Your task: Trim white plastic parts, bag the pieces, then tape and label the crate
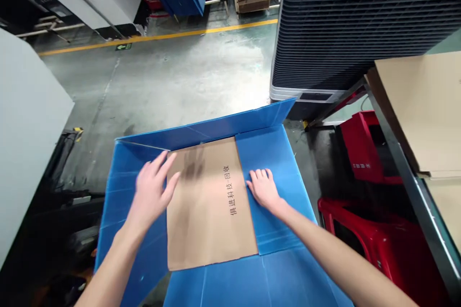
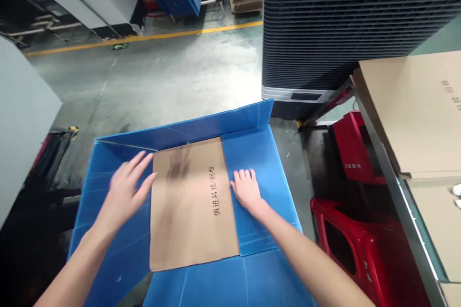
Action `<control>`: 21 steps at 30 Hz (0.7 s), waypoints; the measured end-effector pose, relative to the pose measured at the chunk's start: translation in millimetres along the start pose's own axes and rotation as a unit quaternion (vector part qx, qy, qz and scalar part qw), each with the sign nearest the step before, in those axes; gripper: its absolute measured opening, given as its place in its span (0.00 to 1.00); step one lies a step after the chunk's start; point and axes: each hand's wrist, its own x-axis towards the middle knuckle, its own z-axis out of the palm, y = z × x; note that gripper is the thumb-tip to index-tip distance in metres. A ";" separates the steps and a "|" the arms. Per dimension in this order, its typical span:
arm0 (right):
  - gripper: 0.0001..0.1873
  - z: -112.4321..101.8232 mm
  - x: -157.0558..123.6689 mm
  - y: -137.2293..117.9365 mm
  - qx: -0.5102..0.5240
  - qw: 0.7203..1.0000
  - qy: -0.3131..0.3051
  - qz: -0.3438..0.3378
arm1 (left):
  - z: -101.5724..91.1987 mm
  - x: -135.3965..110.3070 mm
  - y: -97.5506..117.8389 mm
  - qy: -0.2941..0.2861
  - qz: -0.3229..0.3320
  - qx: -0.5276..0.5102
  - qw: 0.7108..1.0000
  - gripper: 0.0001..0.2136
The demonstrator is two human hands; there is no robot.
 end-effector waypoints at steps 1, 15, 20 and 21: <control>0.29 -11.1 20.1 1.5 -0.001 1.000 -0.010 -0.007 | -12.4 -23.1 -9.1 0.046 -0.034 0.045 0.997 0.26; 0.30 -47.5 128.8 15.4 0.059 0.993 -0.104 0.022 | 140.7 -127.0 127.6 -0.199 -0.326 -0.204 0.901 0.41; 0.24 -66.3 102.0 -19.2 0.010 0.996 -0.090 0.005 | 229.5 -109.4 191.1 -0.097 -0.356 0.001 0.929 0.59; 0.23 -81.6 102.2 -28.1 0.007 0.996 -0.092 -0.013 | 233.9 -110.7 192.1 -0.084 -0.348 0.019 0.933 0.60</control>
